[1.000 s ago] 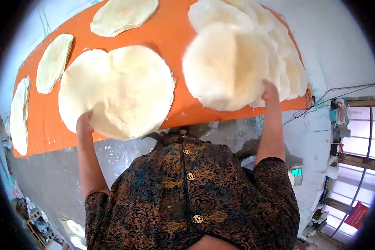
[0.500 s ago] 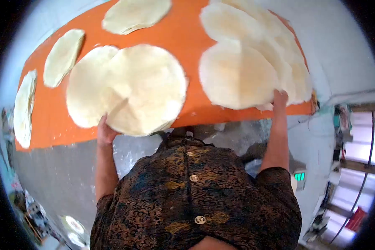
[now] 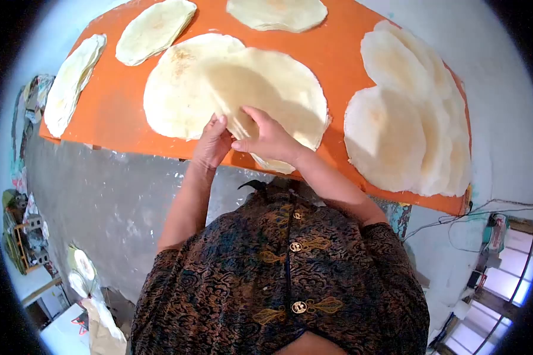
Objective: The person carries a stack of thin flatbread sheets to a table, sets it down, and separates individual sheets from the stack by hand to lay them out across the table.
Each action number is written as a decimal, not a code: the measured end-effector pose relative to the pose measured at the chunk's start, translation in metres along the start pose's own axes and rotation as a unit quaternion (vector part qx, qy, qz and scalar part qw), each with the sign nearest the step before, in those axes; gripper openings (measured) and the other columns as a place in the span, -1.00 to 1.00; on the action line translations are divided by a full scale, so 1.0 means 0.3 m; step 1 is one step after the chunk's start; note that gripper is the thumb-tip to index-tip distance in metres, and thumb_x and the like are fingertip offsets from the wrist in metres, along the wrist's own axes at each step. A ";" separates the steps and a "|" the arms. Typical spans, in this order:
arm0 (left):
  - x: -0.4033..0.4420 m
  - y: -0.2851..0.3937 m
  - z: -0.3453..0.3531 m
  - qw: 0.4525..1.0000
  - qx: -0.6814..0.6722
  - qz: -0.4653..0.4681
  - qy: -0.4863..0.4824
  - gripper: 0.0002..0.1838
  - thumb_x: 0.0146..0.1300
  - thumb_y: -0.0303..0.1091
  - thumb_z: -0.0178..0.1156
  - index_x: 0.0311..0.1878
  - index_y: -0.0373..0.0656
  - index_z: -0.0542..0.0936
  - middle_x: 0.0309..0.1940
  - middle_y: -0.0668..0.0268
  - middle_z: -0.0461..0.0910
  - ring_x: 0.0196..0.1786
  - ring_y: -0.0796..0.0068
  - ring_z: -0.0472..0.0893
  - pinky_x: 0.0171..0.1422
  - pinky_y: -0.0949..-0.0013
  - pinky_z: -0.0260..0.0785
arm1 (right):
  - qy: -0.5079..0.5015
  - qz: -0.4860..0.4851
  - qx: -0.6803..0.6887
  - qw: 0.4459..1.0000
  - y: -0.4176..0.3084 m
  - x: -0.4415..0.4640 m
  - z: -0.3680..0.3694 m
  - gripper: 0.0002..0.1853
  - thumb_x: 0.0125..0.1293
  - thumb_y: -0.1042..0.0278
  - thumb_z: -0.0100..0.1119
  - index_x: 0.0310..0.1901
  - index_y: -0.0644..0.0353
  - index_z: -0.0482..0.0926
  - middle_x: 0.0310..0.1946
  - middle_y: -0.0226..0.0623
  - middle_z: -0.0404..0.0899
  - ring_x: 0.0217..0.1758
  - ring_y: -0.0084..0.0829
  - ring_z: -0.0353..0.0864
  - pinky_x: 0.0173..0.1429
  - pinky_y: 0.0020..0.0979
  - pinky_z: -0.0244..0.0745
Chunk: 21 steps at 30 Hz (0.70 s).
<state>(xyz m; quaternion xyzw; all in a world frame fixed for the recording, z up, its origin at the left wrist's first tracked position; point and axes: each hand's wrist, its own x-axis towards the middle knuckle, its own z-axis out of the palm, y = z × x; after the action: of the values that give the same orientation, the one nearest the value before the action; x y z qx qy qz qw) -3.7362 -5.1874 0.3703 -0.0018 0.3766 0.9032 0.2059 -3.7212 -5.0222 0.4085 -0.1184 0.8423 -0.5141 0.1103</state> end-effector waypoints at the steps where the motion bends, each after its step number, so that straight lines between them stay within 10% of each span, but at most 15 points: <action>1: 0.001 0.001 0.004 1.000 0.013 -0.006 0.001 -0.41 0.12 -0.05 0.15 0.13 -0.17 0.27 0.00 0.25 0.41 0.08 0.33 0.40 0.14 0.23 0.28 | -0.005 0.005 -0.026 1.000 -0.013 0.007 0.009 -0.12 -0.11 0.02 0.30 0.19 0.33 0.13 0.17 0.05 0.19 0.26 -0.17 0.18 0.26 -0.30 0.13; 12: 0.007 0.008 0.028 0.996 0.065 -0.028 0.057 -0.60 0.16 -0.34 -0.01 0.08 -0.23 0.30 -0.08 0.20 0.45 -0.05 0.35 0.49 -0.01 0.25 0.39 | -0.012 0.015 0.087 0.996 0.029 0.026 -0.014 -0.30 -0.02 0.17 0.23 0.13 0.33 0.22 0.04 -0.03 0.35 0.13 -0.19 0.35 0.13 -0.32 0.28; 18: 0.014 0.015 0.092 0.974 0.101 -0.028 0.202 -0.68 0.10 -0.46 -0.05 -0.04 -0.29 0.38 -0.23 0.21 0.49 -0.26 0.43 0.52 -0.22 0.36 0.42 | -0.016 0.076 0.035 0.996 -0.045 0.008 -0.037 -0.38 0.00 0.27 0.08 0.12 0.33 0.20 -0.02 0.04 0.38 0.07 -0.06 0.37 0.11 -0.26 0.31; 21: 0.022 -0.006 0.112 0.956 0.122 -0.012 0.268 -0.74 0.09 -0.47 -0.05 -0.13 -0.31 0.44 -0.32 0.22 0.51 -0.38 0.46 0.52 -0.32 0.40 0.41 | 0.149 -0.058 -0.200 0.967 -0.035 0.006 0.058 -0.43 0.04 0.40 -0.03 0.15 0.30 0.18 -0.06 0.00 0.41 0.02 -0.15 0.43 0.06 -0.30 0.35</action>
<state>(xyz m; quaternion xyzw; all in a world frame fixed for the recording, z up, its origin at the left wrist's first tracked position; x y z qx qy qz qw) -3.7366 -5.1609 0.3920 -0.2233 0.5252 0.8142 0.1072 -3.7165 -5.0420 0.4100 -0.1082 0.9268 -0.3522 -0.0726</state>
